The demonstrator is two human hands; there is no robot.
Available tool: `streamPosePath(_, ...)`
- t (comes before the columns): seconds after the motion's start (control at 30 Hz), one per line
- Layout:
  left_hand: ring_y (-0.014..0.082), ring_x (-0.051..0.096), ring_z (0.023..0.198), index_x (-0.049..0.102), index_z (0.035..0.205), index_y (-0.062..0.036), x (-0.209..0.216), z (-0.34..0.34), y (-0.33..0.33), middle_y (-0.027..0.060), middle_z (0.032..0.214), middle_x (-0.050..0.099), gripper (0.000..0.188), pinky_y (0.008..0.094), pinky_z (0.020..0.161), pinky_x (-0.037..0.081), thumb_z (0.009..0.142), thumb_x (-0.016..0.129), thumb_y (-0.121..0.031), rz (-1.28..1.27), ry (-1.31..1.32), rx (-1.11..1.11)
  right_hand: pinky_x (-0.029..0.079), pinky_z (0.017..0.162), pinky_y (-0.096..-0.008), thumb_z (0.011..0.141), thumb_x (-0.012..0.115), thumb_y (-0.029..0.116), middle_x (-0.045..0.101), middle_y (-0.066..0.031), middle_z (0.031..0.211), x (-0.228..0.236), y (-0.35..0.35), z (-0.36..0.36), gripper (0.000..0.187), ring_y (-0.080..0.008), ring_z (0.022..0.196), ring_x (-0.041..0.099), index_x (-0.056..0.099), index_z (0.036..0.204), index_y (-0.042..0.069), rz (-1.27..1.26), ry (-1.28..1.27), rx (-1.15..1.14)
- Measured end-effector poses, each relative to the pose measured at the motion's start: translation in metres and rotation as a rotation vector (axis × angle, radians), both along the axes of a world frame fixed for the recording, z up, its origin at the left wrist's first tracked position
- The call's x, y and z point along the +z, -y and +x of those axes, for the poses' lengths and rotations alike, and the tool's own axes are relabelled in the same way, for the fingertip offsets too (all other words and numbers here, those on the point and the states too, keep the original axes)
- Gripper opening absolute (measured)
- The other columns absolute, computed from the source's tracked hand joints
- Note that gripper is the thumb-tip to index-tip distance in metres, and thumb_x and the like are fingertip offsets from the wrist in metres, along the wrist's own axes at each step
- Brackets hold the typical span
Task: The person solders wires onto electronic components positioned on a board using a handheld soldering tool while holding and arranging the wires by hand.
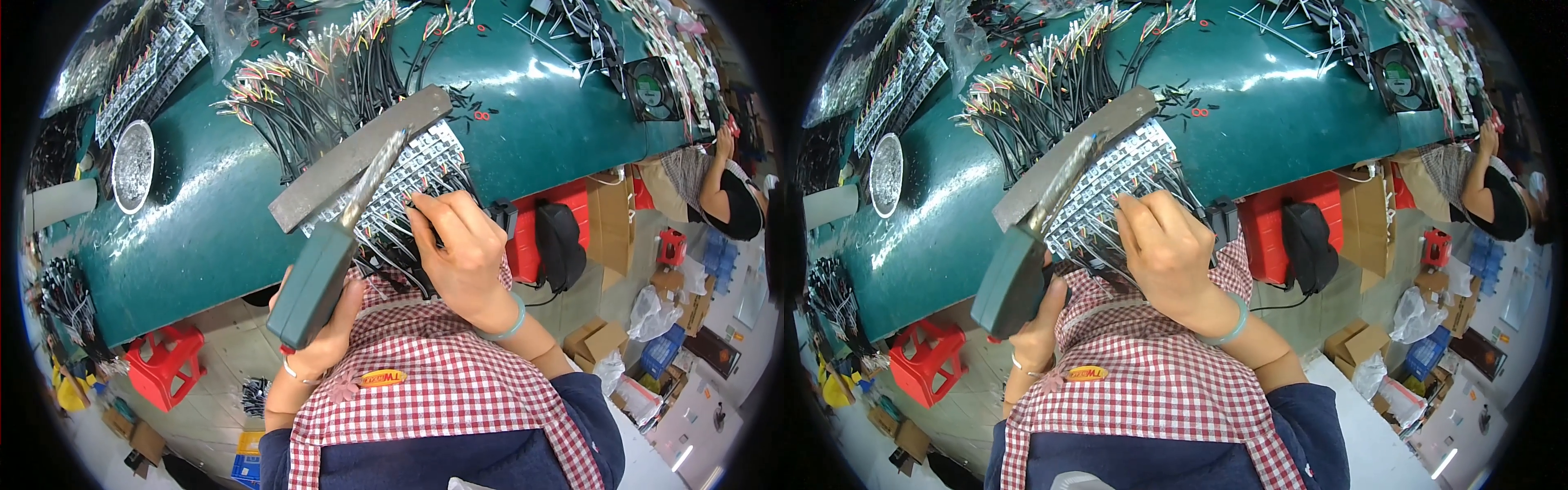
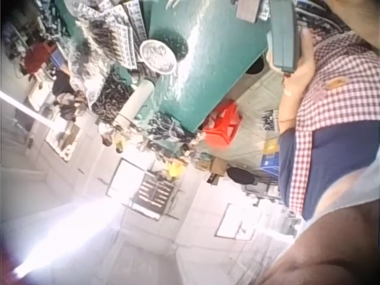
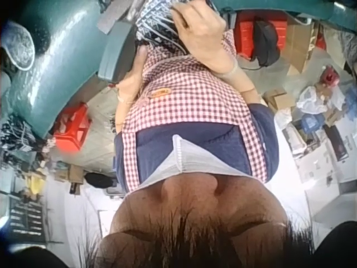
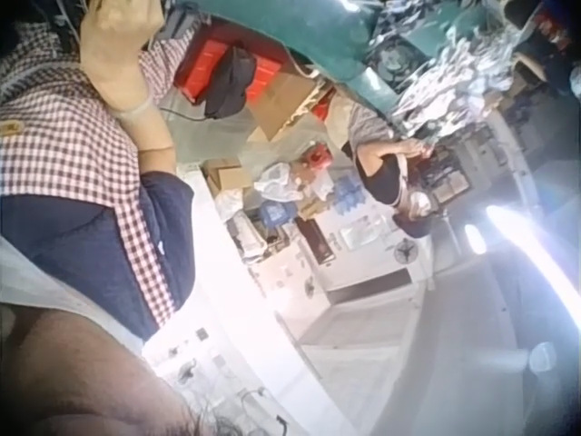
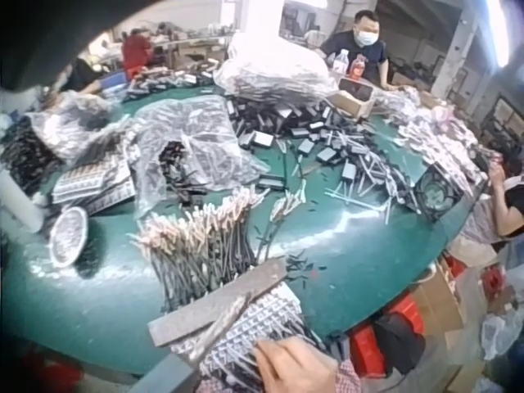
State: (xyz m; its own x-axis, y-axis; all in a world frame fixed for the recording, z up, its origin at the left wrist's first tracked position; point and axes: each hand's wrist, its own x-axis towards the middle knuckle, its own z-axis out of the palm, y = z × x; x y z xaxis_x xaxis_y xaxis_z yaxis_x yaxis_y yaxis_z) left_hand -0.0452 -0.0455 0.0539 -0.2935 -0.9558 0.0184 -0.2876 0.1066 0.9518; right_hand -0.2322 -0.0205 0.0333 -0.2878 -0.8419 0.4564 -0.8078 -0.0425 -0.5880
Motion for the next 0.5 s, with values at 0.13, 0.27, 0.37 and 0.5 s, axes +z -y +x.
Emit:
streamPosePath(0.13, 0.0277, 0.067, 0.071, 0.069, 0.096, 0.0029, -0.019, 0.030, -0.015, 0.0167, 0.089, 0.068, 0.027, 0.0330, 0.063, 0.053, 0.071, 0.076, -0.003, -0.161, 0.132, -0.055, 0.045, 0.048, -0.0310, 0.075, 0.072, -0.001, 0.056, -0.0065, 0.073, -0.001, 0.000, 0.001, 0.017, -0.0202, 0.056, 0.057, 0.067, 0.090, 0.000, 0.016, -0.019, -0.011)
streamPosePath(0.27, 0.0289, 0.068, 0.071, 0.069, 0.095, 0.0041, -0.016, 0.042, -0.025, 0.0185, 0.090, 0.068, 0.028, 0.0325, 0.063, 0.054, 0.069, 0.075, -0.002, -0.134, 0.187, -0.065, 0.044, 0.048, -0.0312, 0.075, 0.072, 0.000, 0.055, -0.0065, 0.073, -0.001, 0.002, 0.001, 0.016, -0.0202, 0.056, 0.057, 0.067, 0.090, 0.000, 0.024, -0.039, -0.016)
streamPosePath(0.37, 0.0291, 0.068, 0.071, 0.069, 0.094, 0.0042, -0.007, 0.040, -0.017, 0.0183, 0.089, 0.068, 0.026, 0.0323, 0.063, 0.054, 0.069, 0.075, -0.002, -0.187, 0.209, -0.117, 0.045, 0.048, -0.0313, 0.075, 0.072, 0.000, 0.055, -0.0066, 0.073, -0.002, 0.001, 0.001, 0.016, -0.0204, 0.056, 0.058, 0.067, 0.090, 0.000, 0.032, -0.054, -0.022)
streamPosePath(0.5, 0.0292, 0.068, 0.070, 0.069, 0.092, 0.0043, -0.005, 0.039, -0.014, 0.0178, 0.088, 0.067, 0.025, 0.0327, 0.064, 0.054, 0.068, 0.075, -0.001, -0.212, 0.217, -0.144, 0.045, 0.048, -0.0313, 0.075, 0.072, 0.000, 0.056, -0.0069, 0.074, 0.000, 0.001, 0.002, 0.016, -0.0207, 0.057, 0.058, 0.067, 0.090, 0.000, 0.050, -0.056, -0.023)
